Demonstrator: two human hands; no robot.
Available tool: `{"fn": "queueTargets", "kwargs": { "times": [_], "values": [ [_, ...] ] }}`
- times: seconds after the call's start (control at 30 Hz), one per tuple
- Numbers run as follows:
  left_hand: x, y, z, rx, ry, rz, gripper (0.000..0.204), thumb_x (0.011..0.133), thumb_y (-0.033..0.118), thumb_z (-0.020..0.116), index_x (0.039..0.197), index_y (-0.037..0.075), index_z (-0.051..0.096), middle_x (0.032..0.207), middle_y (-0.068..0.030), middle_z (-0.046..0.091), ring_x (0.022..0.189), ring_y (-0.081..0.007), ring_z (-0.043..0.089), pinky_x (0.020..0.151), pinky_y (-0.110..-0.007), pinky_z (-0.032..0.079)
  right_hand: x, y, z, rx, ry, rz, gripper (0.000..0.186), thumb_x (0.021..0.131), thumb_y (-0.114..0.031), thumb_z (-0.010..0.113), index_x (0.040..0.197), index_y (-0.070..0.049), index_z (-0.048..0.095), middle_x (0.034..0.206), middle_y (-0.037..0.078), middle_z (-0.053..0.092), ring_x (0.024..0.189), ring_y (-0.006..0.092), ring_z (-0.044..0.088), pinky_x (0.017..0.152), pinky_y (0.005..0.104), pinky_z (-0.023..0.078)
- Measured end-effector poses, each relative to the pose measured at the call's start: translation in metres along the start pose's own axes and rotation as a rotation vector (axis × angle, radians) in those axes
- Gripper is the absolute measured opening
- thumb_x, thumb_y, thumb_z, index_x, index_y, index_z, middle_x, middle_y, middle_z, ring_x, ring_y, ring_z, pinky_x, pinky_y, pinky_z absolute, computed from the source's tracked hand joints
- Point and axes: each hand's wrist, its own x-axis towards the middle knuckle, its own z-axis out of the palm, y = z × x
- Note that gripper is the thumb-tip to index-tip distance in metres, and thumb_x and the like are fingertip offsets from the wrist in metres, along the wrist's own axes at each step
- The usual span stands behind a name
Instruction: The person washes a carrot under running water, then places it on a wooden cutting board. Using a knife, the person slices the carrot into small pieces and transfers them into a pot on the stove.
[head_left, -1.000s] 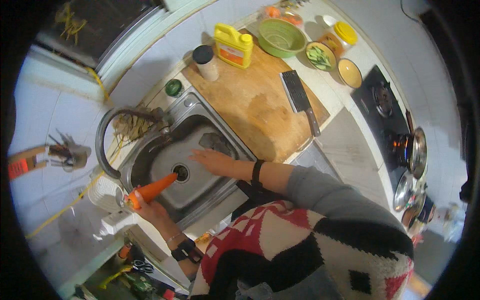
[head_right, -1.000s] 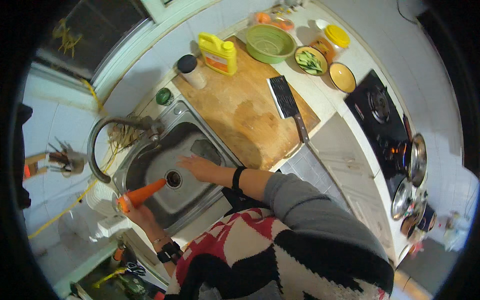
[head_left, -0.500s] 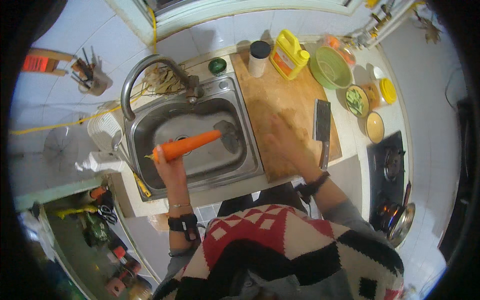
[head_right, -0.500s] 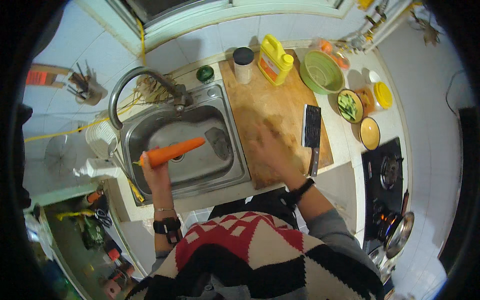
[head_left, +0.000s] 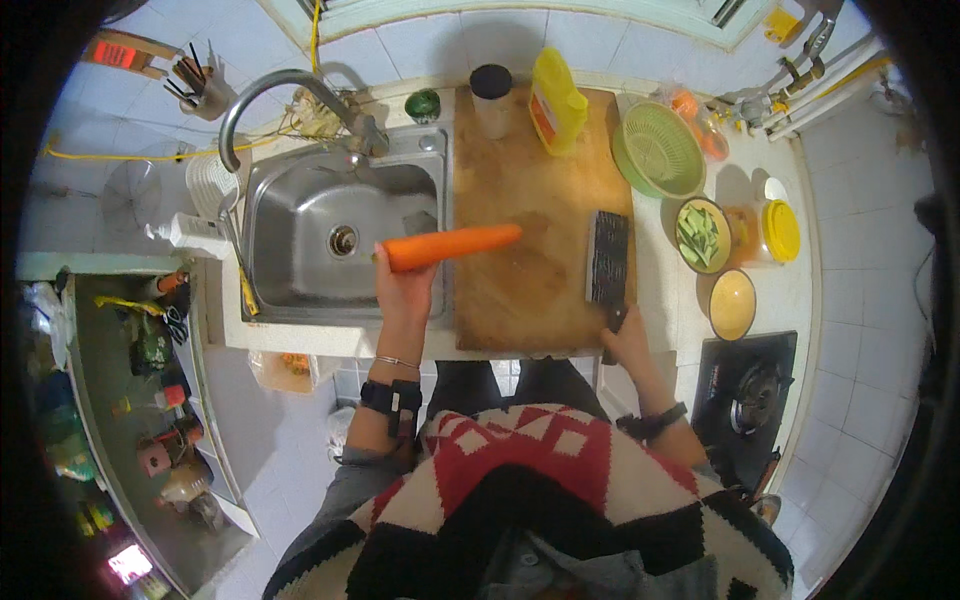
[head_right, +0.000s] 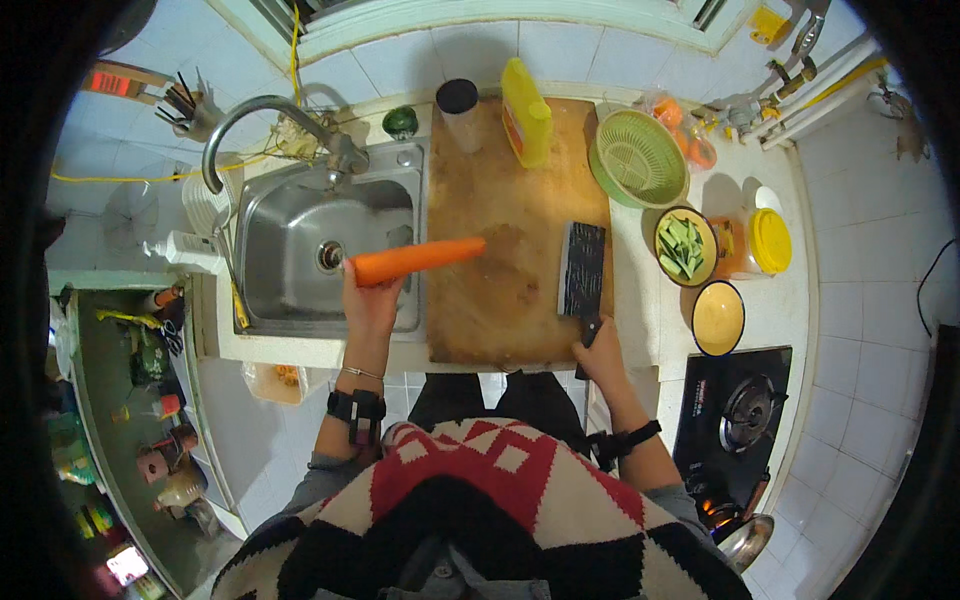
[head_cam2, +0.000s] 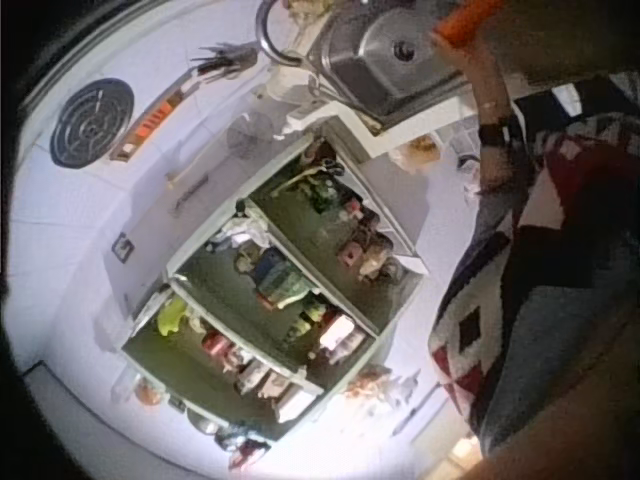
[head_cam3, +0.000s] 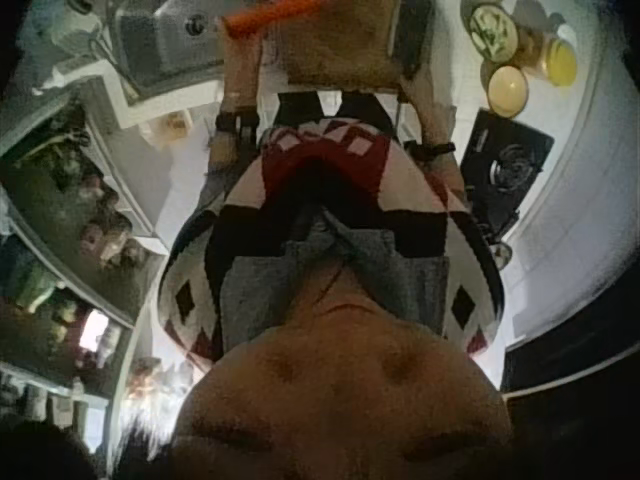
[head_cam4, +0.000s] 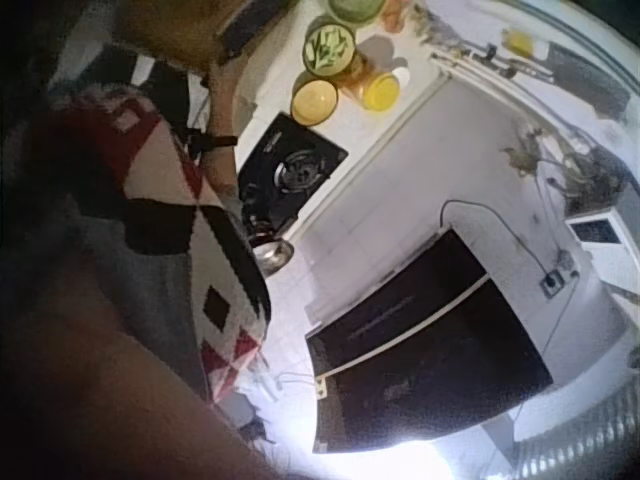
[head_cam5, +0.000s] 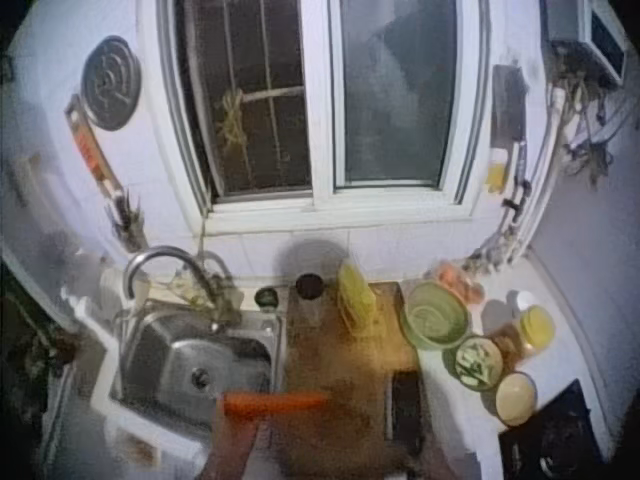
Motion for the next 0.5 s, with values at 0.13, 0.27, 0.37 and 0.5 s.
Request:
{"fn": "queueTargets", "kwargs": {
  "times": [0.13,0.27,0.37,0.5],
  "values": [
    [-0.02,-0.024,0.004,-0.045,0.102,-0.059,0.047,0.099,0.047,0.042,0.113,0.003,0.05,0.121,-0.0198,0.054,0.117,-0.0366,0.051,0.102,-0.054,0.041,0.015,0.008,-0.038,0.439,-0.245,0.251,0.053,0.074,-0.014,0.059,0.12,0.005,0.041,0.087,0.018,0.056,0.079,0.0328,0.059,0.078,0.0405,0.049],
    [-0.038,-0.028,0.006,-0.157,0.162,-0.028,0.05,0.099,0.048,0.042,0.115,0.001,0.051,0.123,-0.0199,0.055,0.117,-0.0356,0.052,0.103,-0.051,0.042,0.021,0.004,-0.047,0.181,-0.147,-0.041,0.046,0.074,-0.012,0.057,0.116,0.0,0.044,0.091,0.016,0.055,0.082,0.0273,0.059,0.077,0.0353,0.048],
    [-0.049,-0.01,0.007,-0.195,0.181,0.032,0.052,0.099,0.048,0.041,0.117,0.0,0.051,0.121,-0.0192,0.056,0.116,-0.0335,0.053,0.103,-0.049,0.043,0.026,-0.006,-0.042,0.294,-0.154,-0.142,0.042,0.074,-0.011,0.058,0.114,-0.001,0.045,0.093,0.016,0.057,0.085,0.0274,0.059,0.078,0.0356,0.048],
    [-0.064,0.027,0.009,-0.252,0.163,0.148,0.053,0.1,0.047,0.041,0.118,-0.001,0.051,0.118,-0.0181,0.058,0.113,-0.0309,0.056,0.101,-0.045,0.046,0.036,-0.031,-0.036,0.274,-0.098,-0.324,0.043,0.076,-0.009,0.062,0.115,-0.001,0.045,0.093,0.014,0.059,0.084,0.0256,0.061,0.078,0.0352,0.049]
  ]
}}
